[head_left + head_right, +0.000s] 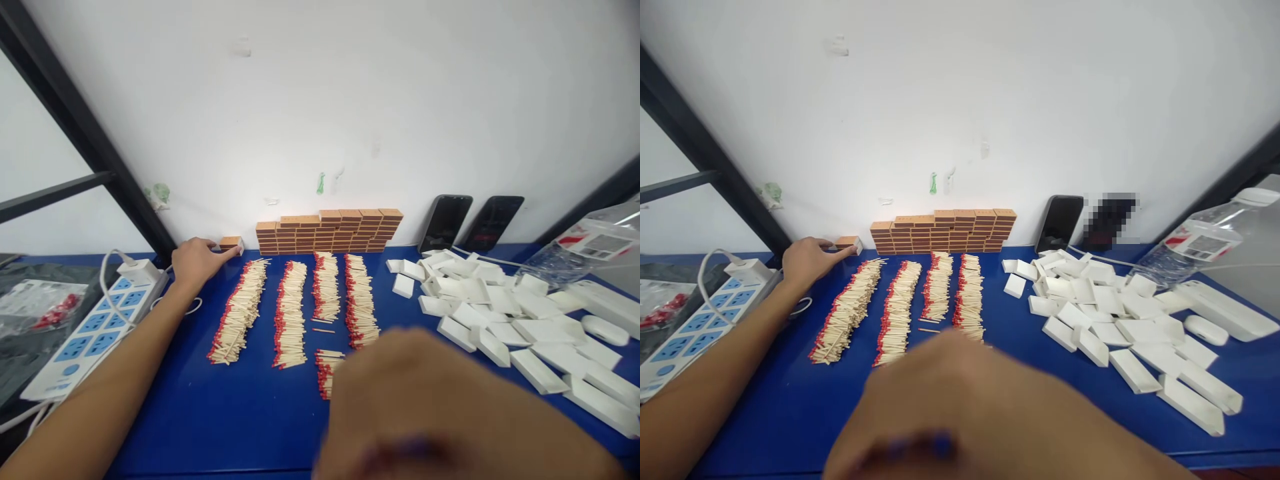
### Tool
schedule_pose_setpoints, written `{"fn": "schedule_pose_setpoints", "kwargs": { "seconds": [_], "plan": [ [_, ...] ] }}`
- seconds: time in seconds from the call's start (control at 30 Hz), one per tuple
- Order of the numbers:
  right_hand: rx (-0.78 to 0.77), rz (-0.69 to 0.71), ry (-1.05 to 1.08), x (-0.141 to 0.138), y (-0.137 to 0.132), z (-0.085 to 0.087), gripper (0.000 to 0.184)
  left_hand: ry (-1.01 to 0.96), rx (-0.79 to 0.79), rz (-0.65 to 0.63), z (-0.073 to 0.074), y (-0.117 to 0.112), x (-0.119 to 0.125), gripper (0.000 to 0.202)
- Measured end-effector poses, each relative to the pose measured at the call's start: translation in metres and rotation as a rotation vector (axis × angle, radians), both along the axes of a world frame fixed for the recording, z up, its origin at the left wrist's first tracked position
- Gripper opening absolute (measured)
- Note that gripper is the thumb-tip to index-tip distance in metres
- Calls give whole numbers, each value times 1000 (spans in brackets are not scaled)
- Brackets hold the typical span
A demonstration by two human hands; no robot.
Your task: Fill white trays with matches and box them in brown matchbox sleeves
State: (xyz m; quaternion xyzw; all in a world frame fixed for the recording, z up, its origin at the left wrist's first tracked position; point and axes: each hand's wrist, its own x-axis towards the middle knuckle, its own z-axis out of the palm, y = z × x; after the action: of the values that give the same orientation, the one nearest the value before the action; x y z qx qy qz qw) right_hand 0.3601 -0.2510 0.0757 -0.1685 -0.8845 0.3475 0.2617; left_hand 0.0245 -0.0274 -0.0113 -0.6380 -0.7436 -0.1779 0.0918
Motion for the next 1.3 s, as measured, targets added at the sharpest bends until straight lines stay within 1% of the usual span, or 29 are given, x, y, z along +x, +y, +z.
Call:
{"fn": "schedule_pose_setpoints", "kwargs": {
  "seconds": [0.03,0.07,0.1,0.17,0.2,0.23,0.27,0.33,0.4,0.5,0.6,0.67,0.77,0.83,0.93,1.0,1.03,1.1,1.13,1.23,1.27,1.3],
  "plan": [
    [67,-238,-24,8,12,-1,20,-9,-3,-2,4,-3,1,88],
    [156,-470,-108,18,26,-4,20,-11,-6,-6,8,-6,2,89],
    [252,-671,-227,30,42,-8,22,-2,-1,-9,11,-10,3,90],
    [373,-1030,-593,57,73,-22,22,54,57,-26,18,-19,8,89],
    [382,-1151,-776,71,87,-30,21,99,123,-44,20,-25,11,86],
    [347,-1235,-903,83,99,-39,20,147,205,-68,22,-30,15,80],
    [320,-1258,-944,94,109,-47,22,184,287,-100,23,-35,18,73],
    [301,-1250,-972,108,124,-61,24,230,409,-195,22,-43,26,57],
    [299,-1257,-976,114,132,-71,27,271,479,-354,20,-49,33,43],
    [304,-1303,-987,112,140,-82,32,305,536,-620,17,-53,42,34],
    [317,-1339,-1000,109,145,-90,31,301,555,-791,15,-56,50,24],
    [319,-1337,-1004,109,147,-94,28,307,536,-865,15,-58,54,21],
    [326,-1306,-990,109,146,-97,23,343,482,-952,17,-64,61,24],
    [342,-1288,-957,108,144,-94,23,359,445,-984,18,-67,65,26],
    [381,-1260,-884,100,137,-82,25,352,420,-1011,16,-70,71,29],
    [443,-1196,-758,90,130,-74,25,326,420,-1039,13,-71,73,29],
    [489,-1130,-649,84,126,-71,24,306,422,-1053,11,-72,74,29],
    [563,-943,-442,68,116,-68,23,254,421,-1076,6,-74,76,33],
    [577,-843,-385,60,111,-68,23,226,414,-1081,5,-75,78,39],
    [597,-638,-342,39,98,-75,22,150,368,-1102,2,-81,83,62],
    [607,-592,-341,33,95,-79,22,126,346,-1124,2,-83,85,66],
    [616,-556,-340,30,93,-82,24,97,323,-1154,2,-85,87,66]
  ]
}}
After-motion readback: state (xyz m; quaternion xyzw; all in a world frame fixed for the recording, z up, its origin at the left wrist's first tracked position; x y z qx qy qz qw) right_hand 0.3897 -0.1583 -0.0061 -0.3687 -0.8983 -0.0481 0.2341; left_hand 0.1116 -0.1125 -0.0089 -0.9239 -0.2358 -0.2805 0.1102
